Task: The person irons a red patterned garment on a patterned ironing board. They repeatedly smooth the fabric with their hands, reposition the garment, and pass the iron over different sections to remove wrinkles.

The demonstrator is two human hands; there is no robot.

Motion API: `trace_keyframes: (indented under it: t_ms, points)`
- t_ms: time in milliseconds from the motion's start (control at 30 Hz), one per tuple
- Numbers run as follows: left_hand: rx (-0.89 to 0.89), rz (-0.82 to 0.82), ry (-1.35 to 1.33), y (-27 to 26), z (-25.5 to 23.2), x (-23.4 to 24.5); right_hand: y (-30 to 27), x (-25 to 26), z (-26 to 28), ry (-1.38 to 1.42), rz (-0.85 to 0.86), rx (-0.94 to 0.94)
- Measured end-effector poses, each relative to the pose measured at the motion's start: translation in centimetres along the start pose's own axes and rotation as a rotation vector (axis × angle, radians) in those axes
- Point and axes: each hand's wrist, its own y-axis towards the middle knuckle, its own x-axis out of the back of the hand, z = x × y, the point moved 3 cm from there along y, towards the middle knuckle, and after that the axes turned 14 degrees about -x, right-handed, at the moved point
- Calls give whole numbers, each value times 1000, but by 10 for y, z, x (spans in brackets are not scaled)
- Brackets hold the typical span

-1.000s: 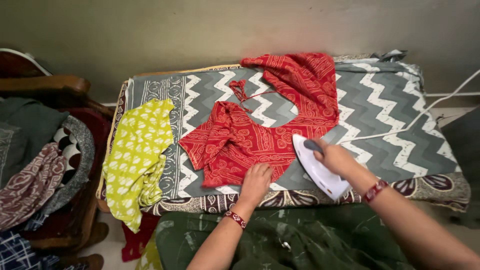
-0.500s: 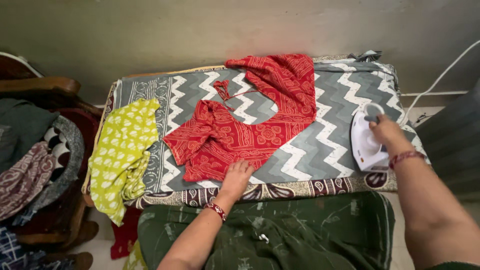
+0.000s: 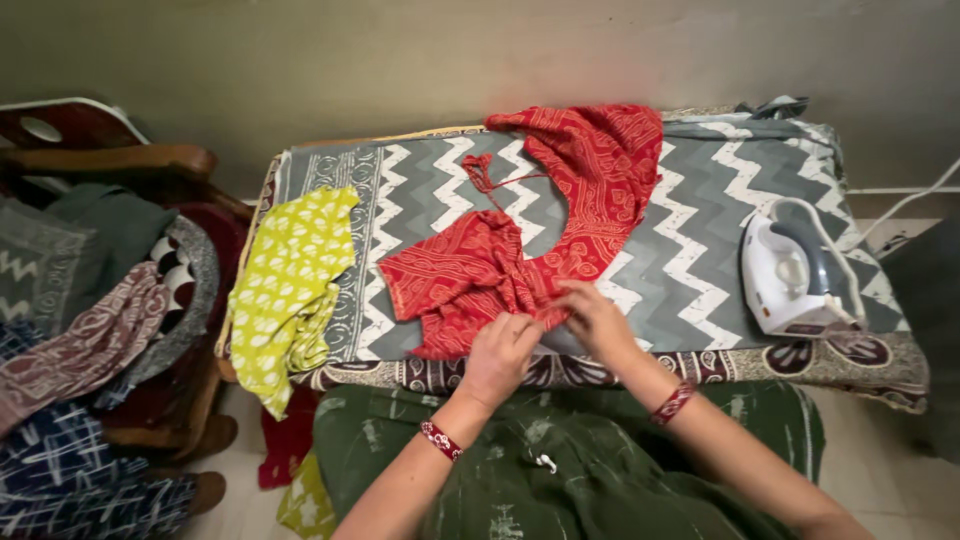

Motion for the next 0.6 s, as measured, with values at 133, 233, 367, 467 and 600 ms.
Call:
trace_keyframes:
  t_ms: [133,233,367,467,600]
  points:
    - [189,-61,107,-12,27,36,16,42,-10,-9,1,-254]
    - [385,-129,112,-22,55,69,23,99,5,198,-106,-215]
    - [505,-267,120,-15,97,99,64,153,10,116,-318,-194]
    - [464,-286,93,12,154,110,145,144,-14,12,-249,-201]
    - [430,-366,214,64,217,143,269,108,-33,-103,-143,-204]
